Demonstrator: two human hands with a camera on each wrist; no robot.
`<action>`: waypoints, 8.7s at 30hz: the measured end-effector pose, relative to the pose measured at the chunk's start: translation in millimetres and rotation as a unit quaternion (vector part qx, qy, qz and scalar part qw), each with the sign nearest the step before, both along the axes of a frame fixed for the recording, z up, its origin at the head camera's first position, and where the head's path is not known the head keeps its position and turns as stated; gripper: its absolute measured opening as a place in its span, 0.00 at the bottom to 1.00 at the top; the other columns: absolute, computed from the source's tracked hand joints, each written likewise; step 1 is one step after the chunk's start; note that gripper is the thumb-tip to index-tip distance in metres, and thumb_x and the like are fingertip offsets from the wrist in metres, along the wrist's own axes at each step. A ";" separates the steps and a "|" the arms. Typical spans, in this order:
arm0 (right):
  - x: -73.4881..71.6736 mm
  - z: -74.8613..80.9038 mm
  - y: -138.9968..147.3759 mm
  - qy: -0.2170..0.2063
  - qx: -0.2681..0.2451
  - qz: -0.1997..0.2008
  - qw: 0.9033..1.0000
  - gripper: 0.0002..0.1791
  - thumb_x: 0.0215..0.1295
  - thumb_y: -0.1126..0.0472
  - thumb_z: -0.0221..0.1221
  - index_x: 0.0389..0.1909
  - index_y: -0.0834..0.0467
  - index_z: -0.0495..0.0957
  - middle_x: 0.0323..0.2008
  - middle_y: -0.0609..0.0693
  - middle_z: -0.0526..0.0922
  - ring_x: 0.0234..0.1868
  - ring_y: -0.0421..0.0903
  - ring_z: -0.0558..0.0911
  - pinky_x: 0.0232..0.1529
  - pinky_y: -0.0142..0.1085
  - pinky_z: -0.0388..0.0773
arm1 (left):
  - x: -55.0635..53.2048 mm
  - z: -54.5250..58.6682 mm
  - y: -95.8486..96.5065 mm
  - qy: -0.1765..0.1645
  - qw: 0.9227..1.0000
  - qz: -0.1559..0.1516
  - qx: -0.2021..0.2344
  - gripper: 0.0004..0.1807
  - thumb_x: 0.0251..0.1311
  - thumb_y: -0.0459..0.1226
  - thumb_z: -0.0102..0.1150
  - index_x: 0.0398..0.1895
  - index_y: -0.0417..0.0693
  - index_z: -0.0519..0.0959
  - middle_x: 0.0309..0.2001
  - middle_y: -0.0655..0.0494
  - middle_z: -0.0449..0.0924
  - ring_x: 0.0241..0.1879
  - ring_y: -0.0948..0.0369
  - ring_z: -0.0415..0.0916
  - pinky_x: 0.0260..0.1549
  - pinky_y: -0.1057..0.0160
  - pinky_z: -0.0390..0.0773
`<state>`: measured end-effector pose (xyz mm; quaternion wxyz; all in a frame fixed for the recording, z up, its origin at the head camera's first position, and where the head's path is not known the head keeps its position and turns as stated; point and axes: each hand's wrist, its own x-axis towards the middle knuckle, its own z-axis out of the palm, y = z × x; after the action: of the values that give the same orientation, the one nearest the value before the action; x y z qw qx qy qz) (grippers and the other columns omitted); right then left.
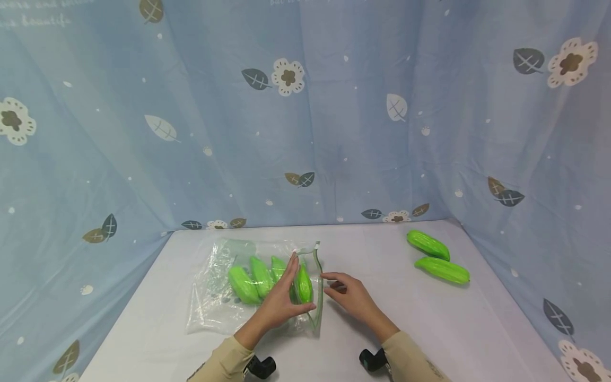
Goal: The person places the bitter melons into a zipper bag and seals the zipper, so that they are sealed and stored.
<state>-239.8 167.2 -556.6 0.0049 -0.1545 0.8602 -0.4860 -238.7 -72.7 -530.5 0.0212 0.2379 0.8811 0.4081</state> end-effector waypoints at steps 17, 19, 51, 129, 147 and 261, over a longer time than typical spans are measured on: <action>10.0 1.6 42.5 0.001 0.021 -0.049 0.999 0.20 0.69 0.56 0.66 0.61 0.49 0.81 0.58 0.50 0.83 0.53 0.48 0.84 0.51 0.36 0.82 | 1.3 -1.0 0.4 -0.002 1.000 0.004 0.000 0.66 0.51 0.53 0.78 0.84 0.48 0.42 0.83 0.57 0.33 0.77 0.45 0.53 0.67 0.39 0.66; 11.4 2.0 48.6 0.006 0.022 -0.051 0.998 0.21 0.69 0.57 0.66 0.61 0.49 0.81 0.57 0.51 0.83 0.52 0.49 0.84 0.51 0.37 0.83 | 1.1 -1.3 0.5 0.001 1.000 0.004 0.001 0.66 0.51 0.53 0.78 0.84 0.47 0.42 0.83 0.55 0.34 0.76 0.44 0.54 0.67 0.38 0.66; 28.1 3.6 123.3 0.030 0.071 -0.114 0.990 0.24 0.67 0.66 0.65 0.64 0.55 0.79 0.56 0.57 0.84 0.52 0.53 0.84 0.48 0.32 0.82 | 0.7 -1.5 1.2 0.008 1.000 -0.005 -0.001 0.66 0.52 0.52 0.77 0.83 0.43 0.42 0.83 0.54 0.33 0.75 0.41 0.55 0.67 0.38 0.66; 19.8 14.0 242.6 0.026 0.195 -0.221 0.955 0.23 0.69 0.65 0.63 0.63 0.63 0.76 0.64 0.77 0.67 0.63 0.80 0.64 0.55 0.74 0.63 | 3.7 -0.8 3.9 -0.003 1.000 -0.004 -0.007 0.67 0.52 0.52 0.78 0.83 0.45 0.40 0.83 0.55 0.31 0.76 0.43 0.55 0.67 0.39 0.65; 19.7 19.1 212.7 0.035 0.219 -0.189 0.957 0.25 0.65 0.60 0.68 0.62 0.62 0.79 0.61 0.74 0.74 0.61 0.78 0.69 0.53 0.71 0.68 | 3.1 -1.6 3.1 -0.005 1.000 -0.006 -0.005 0.67 0.52 0.52 0.77 0.83 0.45 0.40 0.83 0.55 0.31 0.76 0.44 0.54 0.68 0.40 0.65; 31.1 11.4 48.4 0.048 0.107 -0.120 0.986 0.31 0.58 0.55 0.74 0.62 0.62 0.80 0.53 0.59 0.84 0.46 0.50 0.85 0.41 0.37 0.85 | 2.2 0.1 2.3 0.003 1.000 -0.002 -0.023 0.67 0.52 0.53 0.77 0.83 0.45 0.40 0.83 0.53 0.32 0.76 0.44 0.54 0.68 0.40 0.65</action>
<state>-208.6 215.6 -545.2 -0.0779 -0.0716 0.9186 -0.3807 -236.5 -70.4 -530.4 0.0248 0.2400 0.8899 0.3872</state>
